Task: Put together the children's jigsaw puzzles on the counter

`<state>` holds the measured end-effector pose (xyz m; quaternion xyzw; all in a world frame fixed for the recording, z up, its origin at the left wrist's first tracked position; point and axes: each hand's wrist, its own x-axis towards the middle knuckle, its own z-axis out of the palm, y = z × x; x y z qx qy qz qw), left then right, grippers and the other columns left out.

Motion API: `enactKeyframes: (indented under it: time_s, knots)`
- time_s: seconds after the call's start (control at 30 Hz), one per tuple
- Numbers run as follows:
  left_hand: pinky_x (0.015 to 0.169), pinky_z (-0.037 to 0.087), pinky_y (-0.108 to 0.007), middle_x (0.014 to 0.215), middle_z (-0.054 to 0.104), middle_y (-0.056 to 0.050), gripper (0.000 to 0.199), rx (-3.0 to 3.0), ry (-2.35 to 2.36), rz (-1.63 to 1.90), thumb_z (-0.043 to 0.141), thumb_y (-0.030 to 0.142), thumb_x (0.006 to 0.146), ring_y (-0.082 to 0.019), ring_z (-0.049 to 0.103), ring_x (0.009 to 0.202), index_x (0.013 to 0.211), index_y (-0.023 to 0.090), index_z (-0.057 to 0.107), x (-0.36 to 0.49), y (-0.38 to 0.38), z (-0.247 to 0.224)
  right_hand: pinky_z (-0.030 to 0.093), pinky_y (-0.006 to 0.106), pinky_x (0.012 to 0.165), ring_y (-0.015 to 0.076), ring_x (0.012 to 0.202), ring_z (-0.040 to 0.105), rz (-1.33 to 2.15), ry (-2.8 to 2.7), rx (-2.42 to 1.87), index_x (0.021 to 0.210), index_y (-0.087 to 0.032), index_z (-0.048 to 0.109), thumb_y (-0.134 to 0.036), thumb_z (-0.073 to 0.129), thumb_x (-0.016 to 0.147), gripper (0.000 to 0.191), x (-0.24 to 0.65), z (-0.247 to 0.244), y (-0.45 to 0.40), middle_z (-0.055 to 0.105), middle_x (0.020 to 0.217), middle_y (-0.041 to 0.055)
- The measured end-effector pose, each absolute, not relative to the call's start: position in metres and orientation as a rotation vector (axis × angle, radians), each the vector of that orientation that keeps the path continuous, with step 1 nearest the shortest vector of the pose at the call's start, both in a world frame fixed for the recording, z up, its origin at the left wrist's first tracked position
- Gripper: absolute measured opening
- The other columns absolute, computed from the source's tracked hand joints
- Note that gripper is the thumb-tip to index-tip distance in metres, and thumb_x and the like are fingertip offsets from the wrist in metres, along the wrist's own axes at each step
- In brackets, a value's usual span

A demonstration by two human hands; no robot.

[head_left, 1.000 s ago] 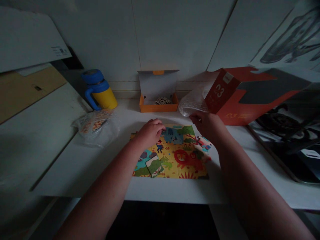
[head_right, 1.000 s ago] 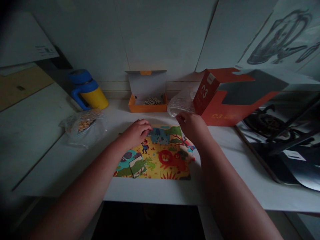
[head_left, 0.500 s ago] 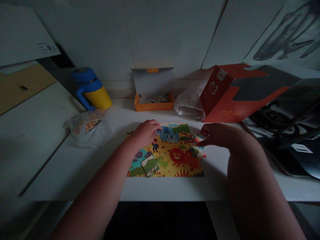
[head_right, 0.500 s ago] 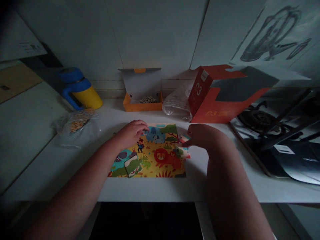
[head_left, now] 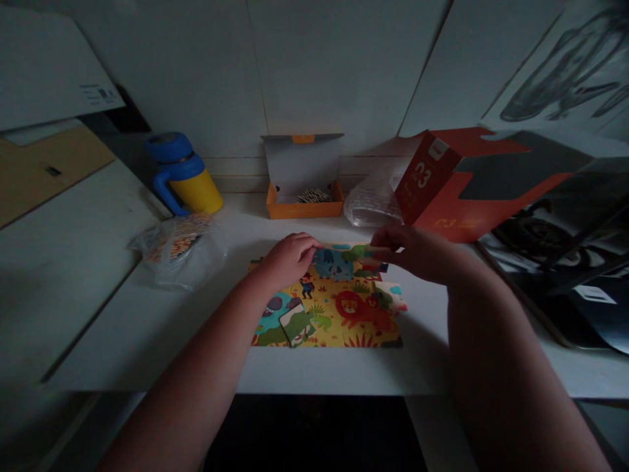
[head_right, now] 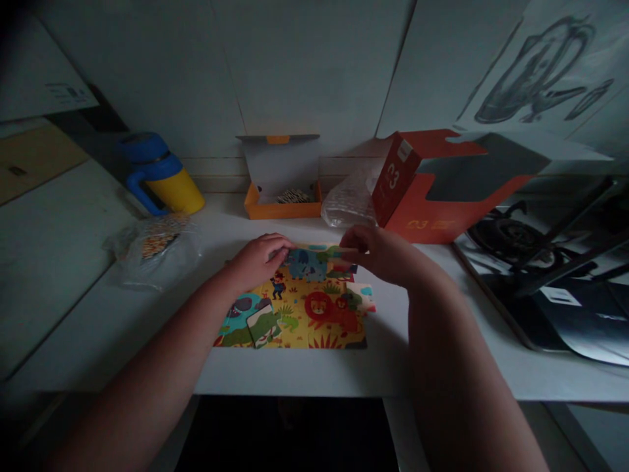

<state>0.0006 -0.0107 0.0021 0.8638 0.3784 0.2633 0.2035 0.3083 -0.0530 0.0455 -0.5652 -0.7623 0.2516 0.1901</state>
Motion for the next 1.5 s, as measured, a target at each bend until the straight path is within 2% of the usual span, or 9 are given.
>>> enactKeyframes:
  time_s: [0.1,0.17,0.37,0.53,0.7,0.83,1.23,1.4,1.5]
  knots:
    - [0.092,0.056,-0.035,0.115,0.077,-0.006,0.021,2.179,0.982,0.793,0.064,0.032,0.1,-0.018,0.07,0.1,0.115,0.022,0.073,0.005,-0.017,0.007,0.046,0.028,0.06,0.0172,0.071,0.065,0.71,-2.03,-1.446,0.096,-0.023,0.07,-0.044,0.07,0.094,0.022,0.274,0.043,-0.054,0.076,0.085,0.0039]
    - [0.086,0.057,-0.032,0.111,0.078,-0.005,0.023,2.041,0.946,0.789,0.067,0.036,0.098,-0.017,0.071,0.093,0.115,0.022,0.073,0.007,-0.018,0.008,0.05,0.028,0.063,0.0182,0.077,0.069,0.742,-1.946,-1.365,0.101,-0.023,0.071,-0.043,0.069,0.096,0.021,0.254,0.036,-0.055,0.078,0.091,0.0051]
    - [0.079,0.056,-0.029,0.099,0.078,-0.006,0.006,1.747,1.165,0.9,0.069,0.019,0.094,-0.015,0.071,0.085,0.099,0.016,0.071,-0.006,-0.005,0.01,0.053,0.031,0.068,0.0202,0.081,0.072,0.47,-1.955,-1.437,0.114,-0.022,0.071,-0.035,0.066,0.097,0.023,0.251,0.028,-0.053,0.078,0.105,0.0091]
    - [0.059,0.051,-0.026,0.09,0.077,-0.006,0.004,1.478,1.403,0.807,0.066,0.016,0.095,-0.014,0.067,0.065,0.098,0.016,0.068,-0.026,0.008,0.009,0.048,0.033,0.064,0.0209,0.072,0.07,0.438,-2.251,-1.803,0.093,-0.023,0.073,-0.045,0.072,0.09,0.023,0.296,0.031,-0.05,0.079,0.09,0.0067]
    - [0.063,0.053,-0.026,0.076,0.072,-0.002,0.008,1.472,1.37,0.778,0.068,0.01,0.092,-0.013,0.066,0.061,0.092,0.017,0.065,-0.03,0.01,0.005,0.051,0.035,0.071,0.0264,0.084,0.073,0.662,-2.404,-1.999,0.099,-0.023,0.073,-0.055,0.086,0.068,0.047,0.311,0.036,-0.059,0.079,0.1,0.0078]
    - [0.064,0.055,-0.028,0.074,0.07,-0.001,0.013,1.476,1.351,0.749,0.068,0.008,0.09,-0.015,0.068,0.062,0.093,0.018,0.061,-0.029,0.009,0.001,0.051,0.039,0.07,0.0317,0.084,0.072,0.619,-2.473,-2.117,0.103,-0.02,0.072,-0.061,0.09,0.056,0.065,0.302,0.041,-0.067,0.077,0.101,0.0135]
    - [0.068,0.05,-0.029,0.087,0.075,-0.004,0.023,1.905,1.471,0.652,0.074,0.021,0.086,-0.019,0.07,0.077,0.107,0.018,0.069,-0.039,0.014,-0.01,0.051,0.04,0.081,0.0338,0.096,0.073,0.741,-2.559,-2.066,0.101,-0.022,0.078,-0.05,0.087,0.067,0.044,0.295,0.044,-0.069,0.079,0.105,0.0115]
    - [0.071,0.051,-0.03,0.09,0.075,-0.004,0.025,2.008,1.508,0.627,0.071,0.022,0.088,-0.019,0.069,0.08,0.113,0.019,0.071,-0.036,0.01,-0.011,0.052,0.041,0.077,0.0342,0.094,0.073,0.757,-2.517,-2.057,0.11,-0.02,0.074,-0.05,0.09,0.063,0.058,0.296,0.046,-0.073,0.078,0.109,0.0136]
    - [0.08,0.054,-0.032,0.101,0.075,-0.008,0.028,2.119,1.546,0.62,0.074,0.026,0.087,-0.021,0.071,0.089,0.113,0.018,0.073,-0.033,0.007,-0.011,0.052,0.04,0.081,0.0338,0.1,0.072,0.82,-2.551,-2.051,0.117,-0.02,0.07,-0.047,0.092,0.061,0.066,0.298,0.046,-0.074,0.077,0.117,0.0133]
